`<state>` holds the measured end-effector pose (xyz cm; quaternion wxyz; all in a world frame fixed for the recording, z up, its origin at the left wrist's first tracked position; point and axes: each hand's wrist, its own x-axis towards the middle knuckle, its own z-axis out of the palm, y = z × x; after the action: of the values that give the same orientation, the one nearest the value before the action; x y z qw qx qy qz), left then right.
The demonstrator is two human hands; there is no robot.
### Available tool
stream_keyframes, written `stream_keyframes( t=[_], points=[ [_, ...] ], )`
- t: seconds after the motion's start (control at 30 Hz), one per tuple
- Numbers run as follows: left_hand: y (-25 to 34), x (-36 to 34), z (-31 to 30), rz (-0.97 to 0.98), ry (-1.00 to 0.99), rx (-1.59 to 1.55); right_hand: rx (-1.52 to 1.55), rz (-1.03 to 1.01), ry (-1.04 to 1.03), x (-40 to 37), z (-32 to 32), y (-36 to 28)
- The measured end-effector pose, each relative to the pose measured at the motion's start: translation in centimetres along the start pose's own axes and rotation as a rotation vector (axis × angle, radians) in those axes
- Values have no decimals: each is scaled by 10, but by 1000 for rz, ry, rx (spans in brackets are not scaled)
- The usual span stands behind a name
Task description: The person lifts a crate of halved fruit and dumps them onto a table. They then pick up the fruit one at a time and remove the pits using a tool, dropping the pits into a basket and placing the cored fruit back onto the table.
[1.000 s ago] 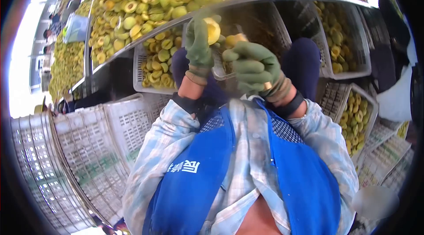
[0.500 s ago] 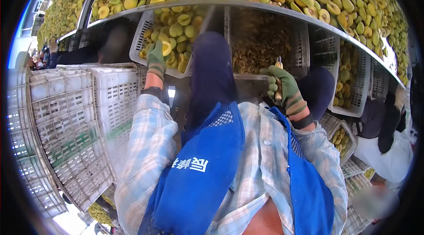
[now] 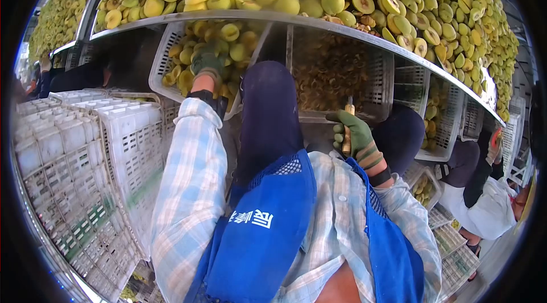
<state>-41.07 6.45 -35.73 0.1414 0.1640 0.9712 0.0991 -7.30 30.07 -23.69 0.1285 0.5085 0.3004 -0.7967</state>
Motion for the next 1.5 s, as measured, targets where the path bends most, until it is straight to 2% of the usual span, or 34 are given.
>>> stream_keyframes(
  t=[0.1,0.2,0.3,0.43,0.5,0.6,0.67,0.73,0.77,0.87,0.93,1.03,1.13,1.23,1.33,1.37,1.47,1.5],
  points=[
    [-18,33,7,-59,-179,-122,-20,-10,4,0,2,0],
    [-22,28,-2,-90,-215,-244,-4,-7,71,-6,10,-3],
    [-24,18,-4,-60,-160,-307,-1,11,64,-1,4,-1],
    [-5,7,-3,1,-30,-117,9,3,14,2,-3,0],
    [3,12,8,32,-32,81,25,8,11,2,-4,1],
    [-14,31,19,-11,-64,2,29,-9,-2,-2,-3,0],
    [-28,28,13,-251,-141,-691,27,-14,46,-6,3,-2],
    [-38,17,9,-403,-166,-1147,24,-10,64,-4,5,-2],
    [-42,10,8,-434,-154,-1256,24,-6,60,-1,3,-1],
    [-53,-3,5,-357,-207,-1502,-2,-9,23,2,-1,0],
    [-59,-10,1,-243,-254,-1574,-23,-16,12,1,-1,1],
    [-54,-26,-10,-206,-314,-1568,-29,-19,14,0,0,2],
    [-54,-30,2,-246,-256,-1430,-10,-6,18,-2,1,3],
    [-29,-42,3,5,-179,-961,-13,4,44,-3,4,4],
    [-6,-54,12,171,34,-190,-42,8,61,-4,4,4],
    [-6,-58,16,188,68,-317,-68,-2,79,-6,8,2],
    [-6,-56,18,148,153,-179,-93,-8,112,-9,8,0],
    [-2,-54,20,237,49,-123,-96,-5,113,-9,8,1]
  ],
)
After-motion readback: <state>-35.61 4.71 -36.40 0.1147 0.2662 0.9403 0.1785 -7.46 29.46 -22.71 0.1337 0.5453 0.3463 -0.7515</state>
